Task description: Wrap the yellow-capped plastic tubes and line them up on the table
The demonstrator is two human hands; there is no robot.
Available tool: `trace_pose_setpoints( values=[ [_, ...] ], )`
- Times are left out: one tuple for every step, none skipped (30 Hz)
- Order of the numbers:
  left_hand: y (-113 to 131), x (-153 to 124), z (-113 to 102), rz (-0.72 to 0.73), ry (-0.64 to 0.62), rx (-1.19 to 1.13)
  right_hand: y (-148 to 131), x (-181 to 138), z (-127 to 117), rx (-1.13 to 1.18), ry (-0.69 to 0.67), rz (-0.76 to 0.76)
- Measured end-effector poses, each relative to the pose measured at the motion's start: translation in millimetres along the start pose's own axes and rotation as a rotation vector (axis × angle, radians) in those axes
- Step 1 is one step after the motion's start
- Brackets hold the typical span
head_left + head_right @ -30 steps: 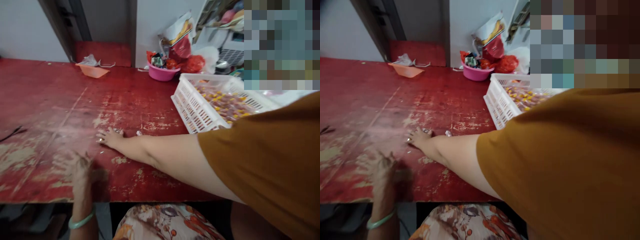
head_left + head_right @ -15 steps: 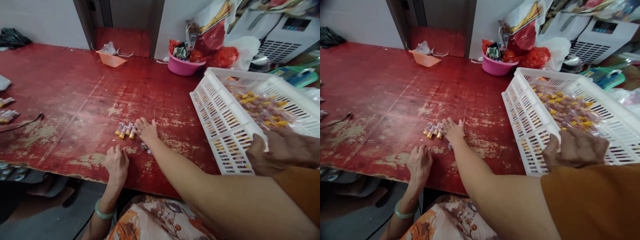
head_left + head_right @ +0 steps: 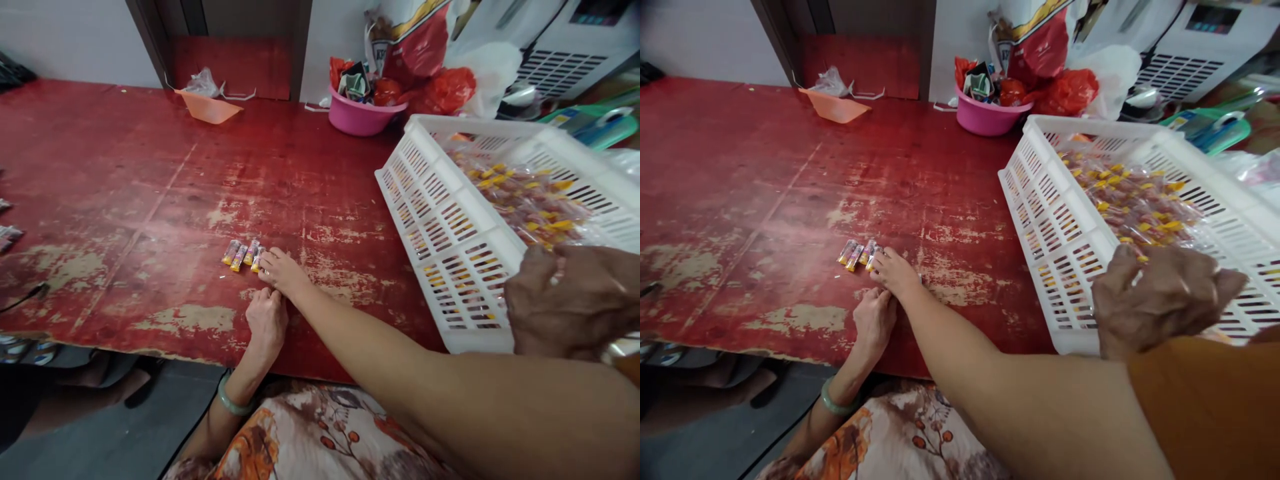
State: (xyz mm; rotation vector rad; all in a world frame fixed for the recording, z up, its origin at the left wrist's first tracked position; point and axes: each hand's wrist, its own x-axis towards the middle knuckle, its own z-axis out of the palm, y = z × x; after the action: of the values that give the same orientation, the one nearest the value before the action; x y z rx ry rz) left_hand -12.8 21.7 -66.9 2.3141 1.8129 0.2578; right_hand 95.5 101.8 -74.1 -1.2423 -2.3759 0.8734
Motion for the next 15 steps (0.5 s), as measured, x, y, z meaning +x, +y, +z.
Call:
trace_pose_setpoints(
  values=[
    [-1, -1, 0, 0.002, -0.004, -0.002, 0, -7, 0, -0.002, 0.001, -0.015],
    [-2, -1, 1, 0.007, -0.006, -0.006, 1, -15, 0, 0.000, -0.002, -0.030],
    [-3, -2, 1, 0.012, -0.005, -0.008, 2, -22, 0, 0.006, -0.011, -0.042],
    [-3, -2, 1, 0.016, -0.004, -0.007, 3, -29, 2, 0.014, -0.023, -0.052],
    [-4, -2, 2, 0.021, -0.006, -0.001, 5, -36, 4, 0.022, -0.034, -0.059],
    [-4, -2, 3, 0.026, -0.011, 0.009, 7, -41, 6, 0.029, -0.039, -0.060],
    [-3, -2, 4, 0.031, -0.018, 0.017, 9, -44, 8, 0.032, -0.038, -0.058],
    [-3, -2, 5, 0.035, -0.024, 0.023, 11, -48, 10, 0.034, -0.032, -0.054],
    [-2, -2, 6, 0.036, -0.026, 0.023, 14, -52, 11, 0.034, -0.026, -0.053],
    [-2, -2, 6, 0.035, -0.026, 0.022, 16, -57, 12, 0.038, -0.023, -0.059],
    [-2, -4, 6, 0.031, -0.027, 0.020, 19, -64, 13, 0.037, -0.027, -0.071],
    [-2, -6, 6, 0.025, -0.030, 0.019, 22, -73, 14, 0.024, -0.042, -0.087],
    [-3, -9, 5, 0.017, -0.035, 0.016, 26, -85, 15, 0.008, -0.056, -0.110],
    [-4, -12, 3, 0.006, -0.041, 0.012, 31, -99, 16, -0.059, -0.077, -0.125],
    [-6, -13, 1, -0.007, -0.043, 0.005, 37, -114, 18, -0.138, -0.089, -0.133]
  ],
)
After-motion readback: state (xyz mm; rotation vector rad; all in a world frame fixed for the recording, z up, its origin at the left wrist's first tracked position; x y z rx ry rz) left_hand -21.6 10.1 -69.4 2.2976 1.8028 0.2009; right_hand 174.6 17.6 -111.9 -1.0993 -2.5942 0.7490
